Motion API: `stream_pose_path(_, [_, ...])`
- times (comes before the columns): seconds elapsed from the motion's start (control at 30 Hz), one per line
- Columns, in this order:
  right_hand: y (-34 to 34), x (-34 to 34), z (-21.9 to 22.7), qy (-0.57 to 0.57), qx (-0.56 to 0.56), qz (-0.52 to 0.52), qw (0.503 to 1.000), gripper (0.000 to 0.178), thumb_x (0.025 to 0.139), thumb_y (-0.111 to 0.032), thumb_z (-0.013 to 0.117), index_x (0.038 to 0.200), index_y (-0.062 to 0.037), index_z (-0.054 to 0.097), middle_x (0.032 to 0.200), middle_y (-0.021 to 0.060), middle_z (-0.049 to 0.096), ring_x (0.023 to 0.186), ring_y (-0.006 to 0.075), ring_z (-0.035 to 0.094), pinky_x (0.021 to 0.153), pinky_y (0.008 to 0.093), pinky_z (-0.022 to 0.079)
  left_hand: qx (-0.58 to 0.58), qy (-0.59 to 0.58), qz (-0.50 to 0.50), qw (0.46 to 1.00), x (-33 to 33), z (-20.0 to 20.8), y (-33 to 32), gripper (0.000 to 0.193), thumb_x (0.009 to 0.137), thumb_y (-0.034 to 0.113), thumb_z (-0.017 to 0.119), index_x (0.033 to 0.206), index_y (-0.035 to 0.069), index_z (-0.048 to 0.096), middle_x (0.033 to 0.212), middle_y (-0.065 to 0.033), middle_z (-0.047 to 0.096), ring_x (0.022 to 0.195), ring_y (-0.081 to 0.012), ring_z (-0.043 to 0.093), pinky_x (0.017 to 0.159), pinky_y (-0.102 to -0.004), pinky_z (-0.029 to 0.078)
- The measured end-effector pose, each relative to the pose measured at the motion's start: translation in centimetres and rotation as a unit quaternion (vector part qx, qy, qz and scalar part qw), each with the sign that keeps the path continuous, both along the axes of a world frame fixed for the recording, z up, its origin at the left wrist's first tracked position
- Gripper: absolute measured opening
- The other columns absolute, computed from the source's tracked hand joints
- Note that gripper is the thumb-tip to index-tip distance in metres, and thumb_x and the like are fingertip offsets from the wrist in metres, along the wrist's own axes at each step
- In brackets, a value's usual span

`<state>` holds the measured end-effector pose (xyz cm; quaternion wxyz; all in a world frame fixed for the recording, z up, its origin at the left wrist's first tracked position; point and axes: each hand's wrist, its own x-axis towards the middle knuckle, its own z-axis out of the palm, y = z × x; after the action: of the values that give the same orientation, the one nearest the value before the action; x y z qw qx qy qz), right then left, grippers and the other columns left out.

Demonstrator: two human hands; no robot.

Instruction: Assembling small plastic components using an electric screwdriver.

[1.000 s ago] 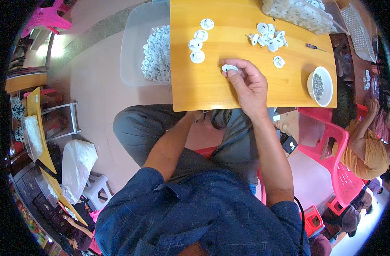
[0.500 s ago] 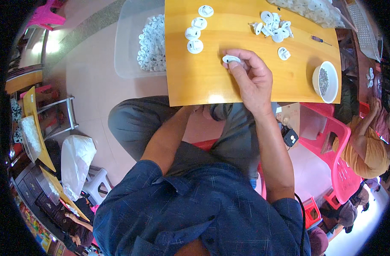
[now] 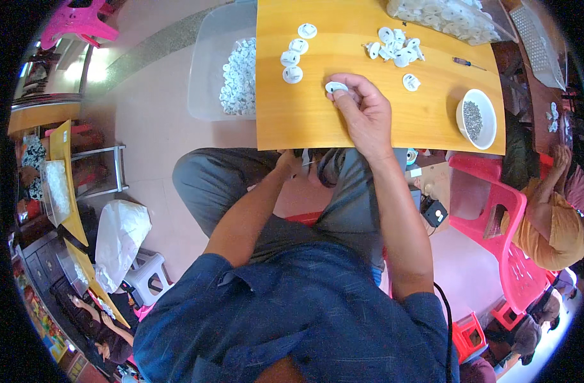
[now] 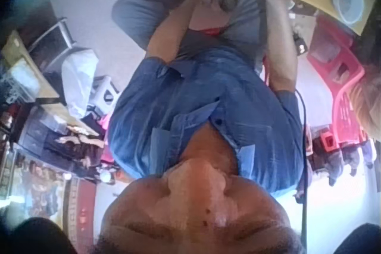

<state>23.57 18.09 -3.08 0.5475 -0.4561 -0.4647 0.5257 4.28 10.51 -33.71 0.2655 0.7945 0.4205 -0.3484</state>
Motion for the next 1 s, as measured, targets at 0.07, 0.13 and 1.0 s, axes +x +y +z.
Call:
stream_pose_path(0.07, [0.1, 0.0, 0.0, 0.008, 0.013, -0.006, 1.0, 0.019, 0.096, 0.002, 0.059, 0.114, 0.0002, 0.065, 0.104, 0.0027, 0.068, 0.091, 0.0081, 0.063, 0.083, 0.0224, 0.051, 0.004, -0.085, 0.254, 0.963, -0.1, 2.4, -0.8, 0.042, 0.088, 0.021, 0.057, 0.125, 0.001, 0.058, 0.113, -0.027, 0.067, 0.108, -0.0389, 0.066, 0.088, -0.0481, 0.054])
stream_pose_path(0.13, [0.3, -0.1, 0.2, 0.022, 0.018, -0.006, 1.0, 0.019, 0.096, 0.001, 0.06, 0.113, -0.0002, 0.066, 0.102, 0.0019, 0.068, 0.091, 0.0075, 0.063, 0.082, 0.0223, 0.052, 0.013, -0.178, 0.486, 0.855, -0.5, 4.1, -1.5, 0.049, 0.087, 0.023, 0.057, 0.13, -0.001, 0.053, 0.112, -0.0293, 0.066, 0.107, -0.0379, 0.067, 0.089, -0.0481, 0.053])
stream_pose_path(1.0, [-1.4, 0.3, 3.5, -0.497, 0.287, -0.113, 0.811, 0.023, 0.086, -0.004, 0.06, 0.107, -0.0073, 0.07, 0.099, 0.0162, 0.069, 0.092, 0.0371, 0.066, 0.083, 0.0446, 0.053, -0.329, -0.559, 0.535, 0.542, -9.4, 35.2, -12.7, 0.063, 0.092, 0.015, 0.06, 0.149, 0.002, 0.035, 0.118, -0.0116, 0.062, 0.084, -0.0152, 0.065, 0.065, -0.025, 0.055])
